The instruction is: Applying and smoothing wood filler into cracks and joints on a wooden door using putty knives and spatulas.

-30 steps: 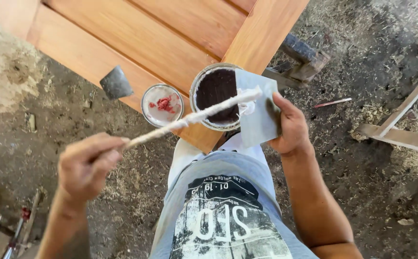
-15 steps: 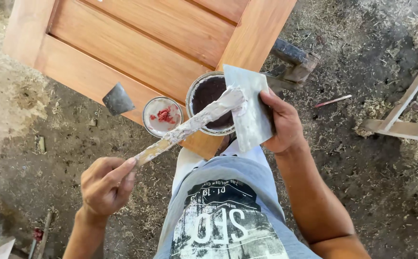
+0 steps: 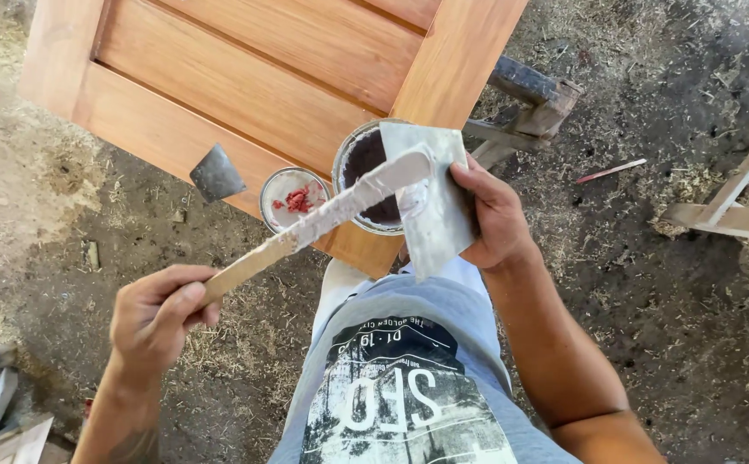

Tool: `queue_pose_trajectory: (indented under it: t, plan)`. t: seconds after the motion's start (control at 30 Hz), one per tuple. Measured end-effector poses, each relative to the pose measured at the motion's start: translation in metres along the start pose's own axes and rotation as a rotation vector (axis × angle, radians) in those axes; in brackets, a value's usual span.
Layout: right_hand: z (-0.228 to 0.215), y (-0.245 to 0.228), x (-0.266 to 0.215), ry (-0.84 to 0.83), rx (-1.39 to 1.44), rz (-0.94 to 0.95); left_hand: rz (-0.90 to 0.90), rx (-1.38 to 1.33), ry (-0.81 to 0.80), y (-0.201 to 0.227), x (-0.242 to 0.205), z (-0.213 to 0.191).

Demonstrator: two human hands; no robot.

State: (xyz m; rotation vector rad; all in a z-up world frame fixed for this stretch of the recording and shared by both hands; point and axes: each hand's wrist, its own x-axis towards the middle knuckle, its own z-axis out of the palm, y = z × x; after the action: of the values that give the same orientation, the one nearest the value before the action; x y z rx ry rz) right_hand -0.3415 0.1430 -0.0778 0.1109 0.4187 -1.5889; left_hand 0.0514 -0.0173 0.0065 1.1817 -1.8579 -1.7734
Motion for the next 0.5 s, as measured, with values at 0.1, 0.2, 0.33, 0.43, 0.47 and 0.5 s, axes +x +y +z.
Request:
queue_pose_trajectory:
  t: [0.1, 0.2, 0.33, 0.43, 0.47, 0.5]
  plan:
    - [0.006, -0.002, -0.003, -0.058, 0.016, -0.006, -0.155, -0.223, -0.037, -0.040, 0.002, -0.010]
    - [-0.003, -0.005, -0.006, -0.086, 0.050, -0.041, -0.189, -0.502, -0.085, -0.068, -0.001, -0.023]
    - [-0.022, -0.017, -0.011, 0.010, 0.068, -0.089, -0.178, -0.692, -0.134, -0.066, 0.004, -0.030]
    - [-0.049, -0.029, -0.024, 0.156, 0.027, -0.124, -0.348, -0.464, 0.001, -0.042, 0.009, -0.036]
    - [-0.050, -0.031, -0.028, 0.099, -0.013, -0.151, -0.301, -0.308, 0.016, -0.021, 0.018, -0.034]
    - [-0.051, -0.035, -0.030, 0.041, -0.051, -0.177, -0.255, -0.153, 0.025, 0.000, 0.028, -0.031]
